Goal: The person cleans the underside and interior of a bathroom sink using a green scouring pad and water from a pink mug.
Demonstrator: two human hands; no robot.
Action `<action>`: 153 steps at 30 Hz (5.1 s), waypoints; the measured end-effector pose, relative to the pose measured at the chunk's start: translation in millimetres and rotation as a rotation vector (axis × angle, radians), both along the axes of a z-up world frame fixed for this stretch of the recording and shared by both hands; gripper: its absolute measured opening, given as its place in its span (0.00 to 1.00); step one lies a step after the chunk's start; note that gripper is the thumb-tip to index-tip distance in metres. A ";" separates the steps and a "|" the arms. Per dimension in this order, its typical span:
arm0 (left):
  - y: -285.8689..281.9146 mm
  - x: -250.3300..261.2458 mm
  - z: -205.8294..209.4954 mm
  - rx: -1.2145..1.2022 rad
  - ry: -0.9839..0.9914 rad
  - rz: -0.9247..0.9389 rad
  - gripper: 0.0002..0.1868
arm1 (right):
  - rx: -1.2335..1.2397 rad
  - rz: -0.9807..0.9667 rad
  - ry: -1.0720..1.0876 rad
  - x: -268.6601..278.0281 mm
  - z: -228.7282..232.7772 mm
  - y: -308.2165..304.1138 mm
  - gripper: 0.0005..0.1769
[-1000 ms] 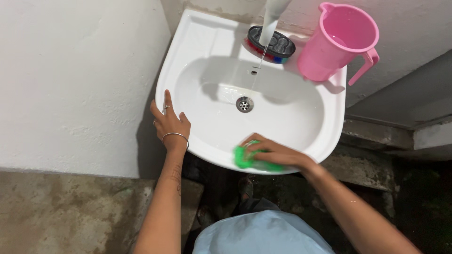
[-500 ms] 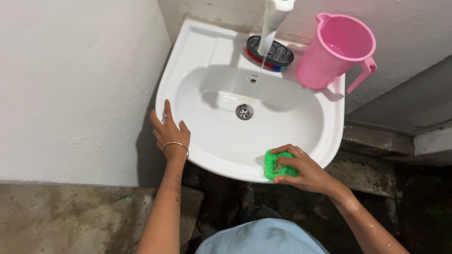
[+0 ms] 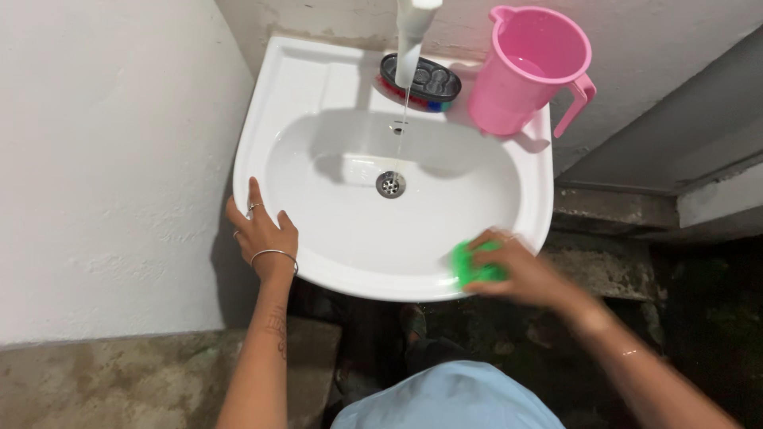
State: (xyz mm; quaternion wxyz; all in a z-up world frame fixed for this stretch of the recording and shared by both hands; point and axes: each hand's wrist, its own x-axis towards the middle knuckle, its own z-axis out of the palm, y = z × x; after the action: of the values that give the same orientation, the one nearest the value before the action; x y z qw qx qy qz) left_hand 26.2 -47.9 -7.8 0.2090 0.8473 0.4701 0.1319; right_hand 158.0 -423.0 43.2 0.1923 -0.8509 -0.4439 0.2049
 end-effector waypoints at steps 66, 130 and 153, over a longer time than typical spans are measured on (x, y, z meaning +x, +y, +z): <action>1.5 0.1 -6.6 0.063 -0.066 0.019 0.30 | -0.236 0.118 0.412 6.3 -129.8 151.8 0.40; -0.5 5.2 16.8 -0.036 -0.066 0.095 0.26 | 0.555 -0.181 -0.201 55.0 -91.9 339.4 0.40; 2.7 4.9 26.5 -0.079 -0.068 0.107 0.25 | -0.110 -0.058 -0.368 119.8 -251.0 328.8 0.32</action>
State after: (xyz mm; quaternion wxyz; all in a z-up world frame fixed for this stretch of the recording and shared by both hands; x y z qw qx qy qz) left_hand 31.1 -45.2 18.7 0.2509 0.8070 0.5123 0.1527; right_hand 277.8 -94.3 -207.9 0.0670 -0.8957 -0.4350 0.0641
